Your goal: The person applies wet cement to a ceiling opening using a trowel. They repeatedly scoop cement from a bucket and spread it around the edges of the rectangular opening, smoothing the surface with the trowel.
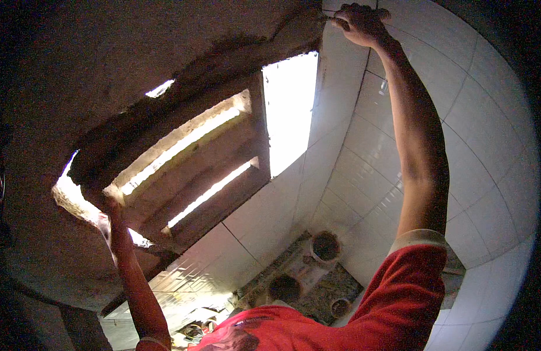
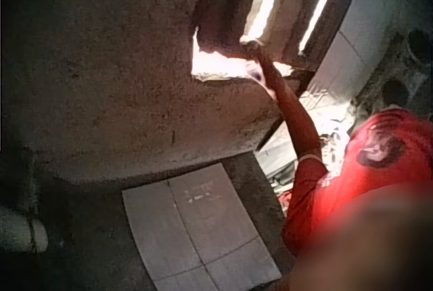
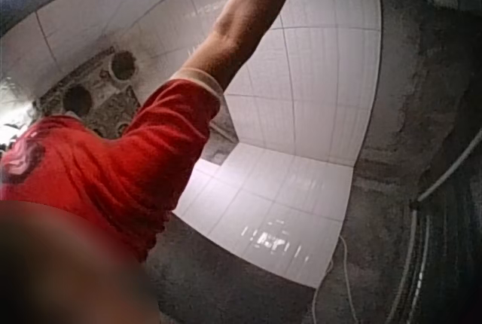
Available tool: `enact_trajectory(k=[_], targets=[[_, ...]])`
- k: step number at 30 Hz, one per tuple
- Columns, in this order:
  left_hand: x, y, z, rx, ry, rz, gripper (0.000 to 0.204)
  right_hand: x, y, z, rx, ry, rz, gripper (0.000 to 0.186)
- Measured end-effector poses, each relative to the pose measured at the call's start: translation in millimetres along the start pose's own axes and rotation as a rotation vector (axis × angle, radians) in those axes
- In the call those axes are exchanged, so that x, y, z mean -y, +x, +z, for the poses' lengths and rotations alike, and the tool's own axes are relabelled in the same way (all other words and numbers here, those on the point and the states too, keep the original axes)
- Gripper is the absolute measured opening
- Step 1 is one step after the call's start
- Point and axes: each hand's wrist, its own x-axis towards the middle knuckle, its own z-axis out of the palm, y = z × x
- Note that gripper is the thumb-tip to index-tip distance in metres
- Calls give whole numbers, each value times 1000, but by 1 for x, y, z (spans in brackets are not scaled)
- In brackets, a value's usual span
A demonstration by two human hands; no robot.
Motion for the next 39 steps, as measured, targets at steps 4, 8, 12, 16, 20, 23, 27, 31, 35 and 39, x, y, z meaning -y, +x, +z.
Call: enact_trajectory(k=[4,8,12,16,20,23,27,31,35,39], targets=[[0,1,1,10,-28,16,51,-30,-6,-10,-143,-132,-36,23],[2,-1,-2,19,31,32,50,-18,-10,-27,-103,13,136,32],[1,0,1,10,-38,-13,50,30,-3,-35,6,77,30,39],[-1,0,5,-14,-63,31,49,64,6,-37,205,172,48,43],[0,1,3,-2,-54,18,49,63,4,-26,104,106,35,39],[2,1,0,-2,-53,15,49,44,-2,-14,127,42,73,33],[4,2,-2,3,-47,4,49,13,-13,-4,0,-99,58,22],[4,2,-3,-1,-49,4,48,-5,-12,-3,-28,-202,32,22],[5,2,-5,8,-44,-6,48,-5,4,-19,-74,-309,15,20],[5,1,-5,18,-38,-18,48,8,26,-50,-61,-409,-50,7]])
